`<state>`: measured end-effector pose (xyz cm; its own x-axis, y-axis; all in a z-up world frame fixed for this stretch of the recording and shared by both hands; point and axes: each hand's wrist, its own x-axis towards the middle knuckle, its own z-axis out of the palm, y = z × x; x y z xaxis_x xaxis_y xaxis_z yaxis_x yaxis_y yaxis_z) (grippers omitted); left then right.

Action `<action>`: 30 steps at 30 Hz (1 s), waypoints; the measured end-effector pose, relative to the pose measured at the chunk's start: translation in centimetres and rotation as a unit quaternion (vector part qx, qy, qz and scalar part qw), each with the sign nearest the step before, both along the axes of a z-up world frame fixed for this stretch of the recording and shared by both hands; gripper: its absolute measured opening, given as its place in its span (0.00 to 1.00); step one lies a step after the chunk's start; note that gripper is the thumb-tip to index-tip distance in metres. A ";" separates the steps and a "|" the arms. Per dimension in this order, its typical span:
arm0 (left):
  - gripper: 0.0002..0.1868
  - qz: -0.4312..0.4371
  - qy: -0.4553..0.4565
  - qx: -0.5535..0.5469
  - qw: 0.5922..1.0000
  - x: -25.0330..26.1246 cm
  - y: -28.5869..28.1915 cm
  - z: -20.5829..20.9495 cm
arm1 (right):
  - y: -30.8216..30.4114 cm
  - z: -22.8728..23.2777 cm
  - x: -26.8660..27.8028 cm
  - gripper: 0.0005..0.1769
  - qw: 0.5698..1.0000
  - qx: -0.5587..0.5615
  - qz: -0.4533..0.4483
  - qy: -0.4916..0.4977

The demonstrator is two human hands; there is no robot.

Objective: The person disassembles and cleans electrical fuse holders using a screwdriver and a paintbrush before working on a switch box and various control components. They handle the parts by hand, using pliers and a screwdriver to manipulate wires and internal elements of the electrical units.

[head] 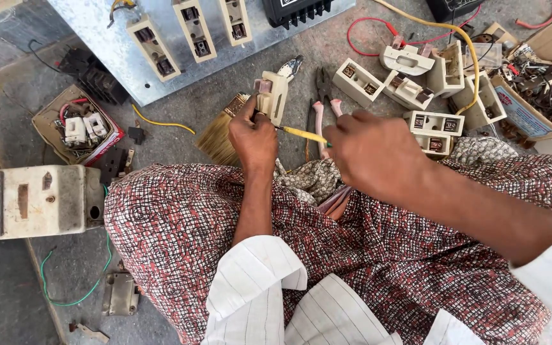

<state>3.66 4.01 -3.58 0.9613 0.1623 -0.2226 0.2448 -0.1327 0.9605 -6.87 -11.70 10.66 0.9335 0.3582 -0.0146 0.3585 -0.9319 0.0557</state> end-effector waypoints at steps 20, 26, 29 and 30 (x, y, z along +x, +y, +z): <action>0.22 0.007 -0.083 0.027 0.996 -0.2 0.2 -0.2 | -0.1 -0.8 -0.3 0.15 0.993 -0.003 0.060 -0.101; 0.22 -0.006 -0.078 0.058 0.995 -0.4 0.4 -0.9 | 1.0 -0.7 1.1 0.19 0.967 0.066 -0.142 0.201; 0.22 0.001 -0.042 0.051 0.998 -0.5 0.4 -0.9 | 0.4 -1.7 1.9 0.21 0.932 0.165 -0.195 0.258; 0.22 0.005 -0.026 0.049 0.998 -0.4 0.3 -0.8 | 0.2 -1.9 2.1 0.21 0.927 0.196 -0.189 0.256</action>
